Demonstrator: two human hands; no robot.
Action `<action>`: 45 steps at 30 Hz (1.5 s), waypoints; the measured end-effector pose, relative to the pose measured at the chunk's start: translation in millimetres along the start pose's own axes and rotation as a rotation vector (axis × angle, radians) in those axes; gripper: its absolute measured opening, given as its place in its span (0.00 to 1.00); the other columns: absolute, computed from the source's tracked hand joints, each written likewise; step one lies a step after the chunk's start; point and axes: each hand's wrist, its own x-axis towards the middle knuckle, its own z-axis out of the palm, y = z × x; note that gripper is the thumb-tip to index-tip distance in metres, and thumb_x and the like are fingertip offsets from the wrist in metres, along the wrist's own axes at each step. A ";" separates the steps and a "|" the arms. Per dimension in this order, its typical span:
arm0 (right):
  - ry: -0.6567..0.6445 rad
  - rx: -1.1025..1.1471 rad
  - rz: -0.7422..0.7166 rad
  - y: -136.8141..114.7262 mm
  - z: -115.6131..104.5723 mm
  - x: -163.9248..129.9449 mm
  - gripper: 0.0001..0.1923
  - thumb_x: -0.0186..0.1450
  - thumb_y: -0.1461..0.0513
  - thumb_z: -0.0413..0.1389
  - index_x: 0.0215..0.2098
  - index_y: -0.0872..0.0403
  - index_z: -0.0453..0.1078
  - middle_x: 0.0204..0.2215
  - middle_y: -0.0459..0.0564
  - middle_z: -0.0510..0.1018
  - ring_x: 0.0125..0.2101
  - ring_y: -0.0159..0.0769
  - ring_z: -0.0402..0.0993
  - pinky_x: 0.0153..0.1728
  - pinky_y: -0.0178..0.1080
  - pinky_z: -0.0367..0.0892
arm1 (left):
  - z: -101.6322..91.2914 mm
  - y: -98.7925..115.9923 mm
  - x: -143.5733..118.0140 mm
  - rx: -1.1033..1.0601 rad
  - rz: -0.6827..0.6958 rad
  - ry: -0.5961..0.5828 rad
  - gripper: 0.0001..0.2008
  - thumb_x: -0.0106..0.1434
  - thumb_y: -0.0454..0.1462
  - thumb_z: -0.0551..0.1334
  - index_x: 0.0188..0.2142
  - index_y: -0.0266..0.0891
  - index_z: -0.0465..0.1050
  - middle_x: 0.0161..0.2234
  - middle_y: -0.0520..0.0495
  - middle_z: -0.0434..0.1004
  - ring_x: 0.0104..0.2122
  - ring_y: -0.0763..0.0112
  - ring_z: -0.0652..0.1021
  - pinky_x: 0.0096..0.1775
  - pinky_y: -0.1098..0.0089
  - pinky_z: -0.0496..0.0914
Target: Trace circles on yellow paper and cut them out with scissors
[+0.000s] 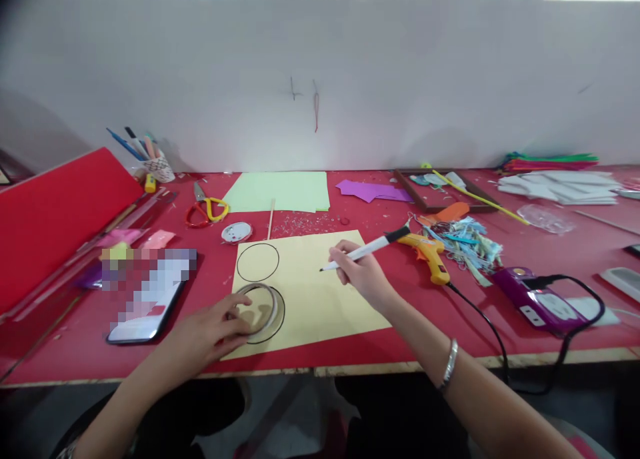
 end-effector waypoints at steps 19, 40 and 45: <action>-0.054 -0.987 -0.310 24.8 25.4 -99.8 0.11 0.64 0.61 0.50 0.44 0.55 0.62 0.52 0.60 0.69 0.56 0.49 0.59 0.52 0.53 0.57 | -28.2 9.7 -47.5 -0.120 -0.149 0.828 0.04 0.62 0.32 0.55 0.35 0.38 0.68 0.33 0.47 0.72 0.36 0.71 0.74 0.39 0.72 0.68; -0.091 -0.953 -0.290 13.6 52.7 -131.2 0.13 0.61 0.62 0.55 0.44 0.53 0.66 0.54 0.57 0.68 0.56 0.49 0.58 0.53 0.52 0.55 | 11.6 22.0 57.5 0.061 0.017 0.176 0.10 0.64 0.35 0.52 0.41 0.39 0.71 0.38 0.48 0.73 0.40 0.69 0.73 0.37 0.72 0.69; -0.082 -0.938 -0.291 14.0 53.9 -131.2 0.11 0.61 0.62 0.55 0.43 0.53 0.66 0.54 0.56 0.68 0.56 0.48 0.58 0.53 0.51 0.54 | 13.6 19.4 52.3 -0.018 0.014 0.190 0.10 0.64 0.35 0.53 0.40 0.41 0.72 0.40 0.48 0.73 0.40 0.70 0.73 0.35 0.73 0.69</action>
